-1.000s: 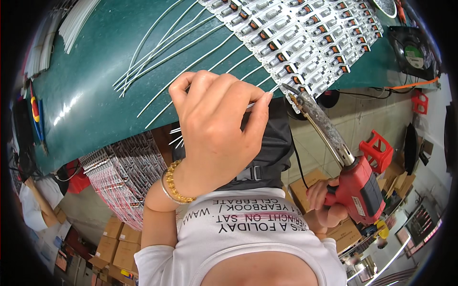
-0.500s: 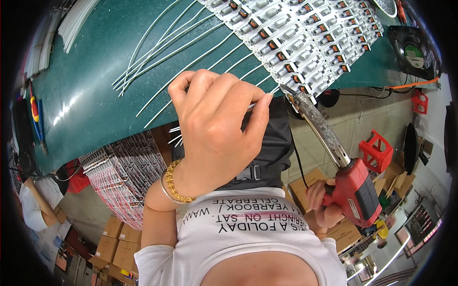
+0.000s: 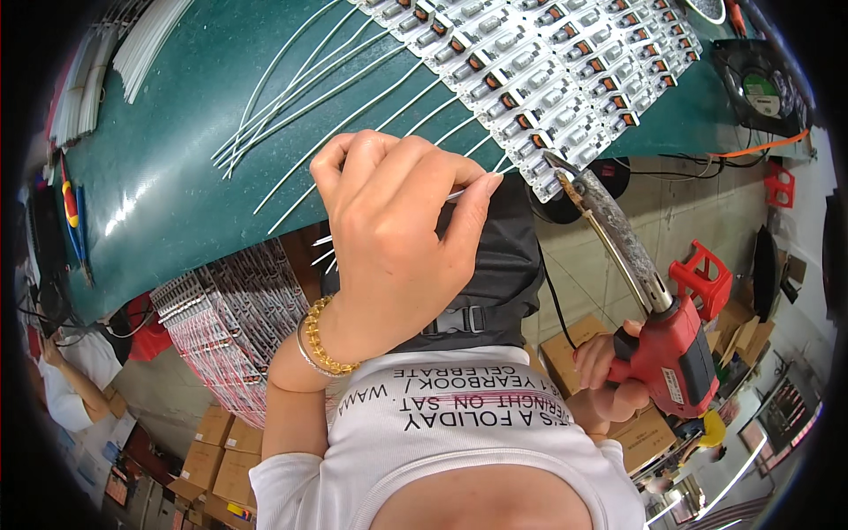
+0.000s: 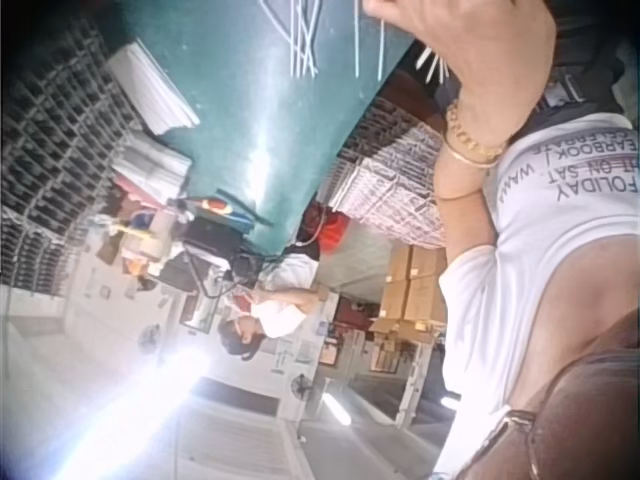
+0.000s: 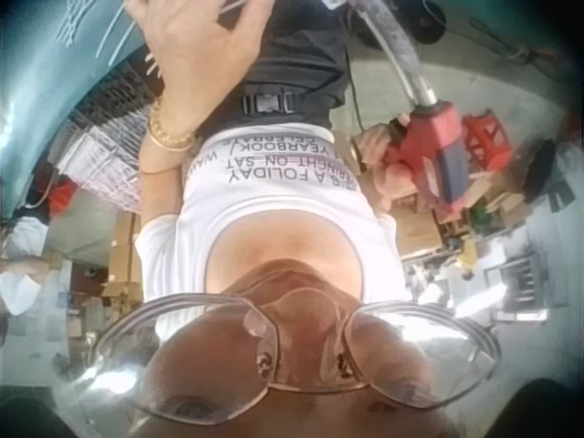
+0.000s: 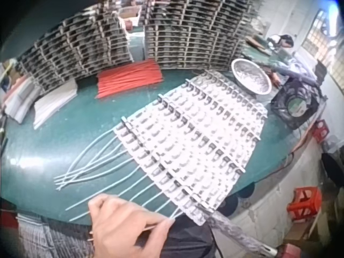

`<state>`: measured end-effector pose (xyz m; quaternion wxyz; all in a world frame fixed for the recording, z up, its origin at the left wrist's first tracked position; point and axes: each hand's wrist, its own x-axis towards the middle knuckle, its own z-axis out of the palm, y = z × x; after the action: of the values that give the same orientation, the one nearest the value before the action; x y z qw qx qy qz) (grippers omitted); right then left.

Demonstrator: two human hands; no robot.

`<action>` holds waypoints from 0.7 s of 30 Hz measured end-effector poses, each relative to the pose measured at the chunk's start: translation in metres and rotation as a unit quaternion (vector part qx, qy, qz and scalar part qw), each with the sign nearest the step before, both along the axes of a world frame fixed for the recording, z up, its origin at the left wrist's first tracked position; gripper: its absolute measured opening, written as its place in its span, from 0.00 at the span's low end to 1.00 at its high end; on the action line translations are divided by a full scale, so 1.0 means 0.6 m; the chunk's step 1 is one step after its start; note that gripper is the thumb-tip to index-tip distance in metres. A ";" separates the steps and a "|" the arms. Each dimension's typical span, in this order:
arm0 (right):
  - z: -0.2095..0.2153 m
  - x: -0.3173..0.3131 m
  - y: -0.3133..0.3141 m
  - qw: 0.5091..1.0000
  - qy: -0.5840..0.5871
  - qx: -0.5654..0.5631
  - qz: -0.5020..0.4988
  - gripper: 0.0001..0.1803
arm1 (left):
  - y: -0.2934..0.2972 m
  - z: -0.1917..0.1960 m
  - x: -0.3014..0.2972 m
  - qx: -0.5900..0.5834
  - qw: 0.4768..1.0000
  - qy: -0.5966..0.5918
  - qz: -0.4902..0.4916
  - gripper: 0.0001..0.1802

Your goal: The person uses a soldering iron to attach red and white wires to a grid of electronic components on a workbench. The person repeatedly picks up individual wires, positions them on the component grid, and applies the soldering iron to secure them in place.

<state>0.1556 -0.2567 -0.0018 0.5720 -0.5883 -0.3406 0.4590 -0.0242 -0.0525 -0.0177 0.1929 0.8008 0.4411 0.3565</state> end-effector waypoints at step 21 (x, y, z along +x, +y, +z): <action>0.002 0.000 -0.002 0.999 -0.011 0.032 -0.004 0.43 | -0.017 -0.001 0.015 0.014 1.000 0.004 0.011 0.07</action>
<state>0.1558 -0.2577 -0.0005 0.5885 -0.5758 -0.3594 0.4393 -0.0152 -0.0628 -0.0185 0.1759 0.8001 0.4453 0.3613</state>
